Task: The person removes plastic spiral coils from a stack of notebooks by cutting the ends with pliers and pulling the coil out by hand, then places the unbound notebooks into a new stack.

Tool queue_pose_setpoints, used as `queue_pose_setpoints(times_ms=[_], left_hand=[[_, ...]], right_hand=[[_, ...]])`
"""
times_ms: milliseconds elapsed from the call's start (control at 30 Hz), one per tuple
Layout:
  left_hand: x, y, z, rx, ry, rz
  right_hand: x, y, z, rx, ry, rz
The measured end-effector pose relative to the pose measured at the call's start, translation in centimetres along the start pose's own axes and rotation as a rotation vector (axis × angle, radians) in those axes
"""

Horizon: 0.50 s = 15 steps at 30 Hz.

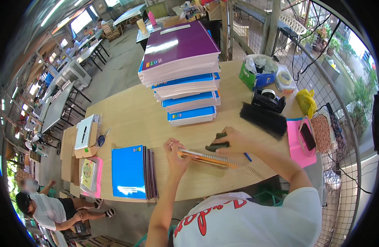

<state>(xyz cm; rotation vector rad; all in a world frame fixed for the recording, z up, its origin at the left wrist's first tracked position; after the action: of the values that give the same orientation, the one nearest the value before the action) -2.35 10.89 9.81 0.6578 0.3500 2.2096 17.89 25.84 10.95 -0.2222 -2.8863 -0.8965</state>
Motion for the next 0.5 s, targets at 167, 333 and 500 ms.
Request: queue_pose_setpoints(times_ms=[167,333,500], left_hand=[[0.1,-0.8,-1.1,0.008,-0.013,-0.02],[0.1,-0.6,-0.6,-0.004,-0.04,-0.035],[0.0,-0.2,-1.0,0.021,0.0,-0.039]], right_hand=[[1.2,-0.7,-1.0,0.0,-0.01,-0.101],[2.3,-1.3,0.5,0.295,0.064,-0.028],[4.0,-1.0,0.5,-0.014,-0.069,-0.028]])
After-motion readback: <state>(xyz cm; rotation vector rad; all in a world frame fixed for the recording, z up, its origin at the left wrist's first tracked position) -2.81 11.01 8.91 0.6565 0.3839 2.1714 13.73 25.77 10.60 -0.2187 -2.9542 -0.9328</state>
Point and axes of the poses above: each hand's wrist, its own x-axis towards the middle knuckle, its own y-axis out of the back of the hand, z = x × y, the point moved 5 cm from there along x, towards the middle knuckle, and after that the axes turned 13 degrees about y, right-handed, at the moved point
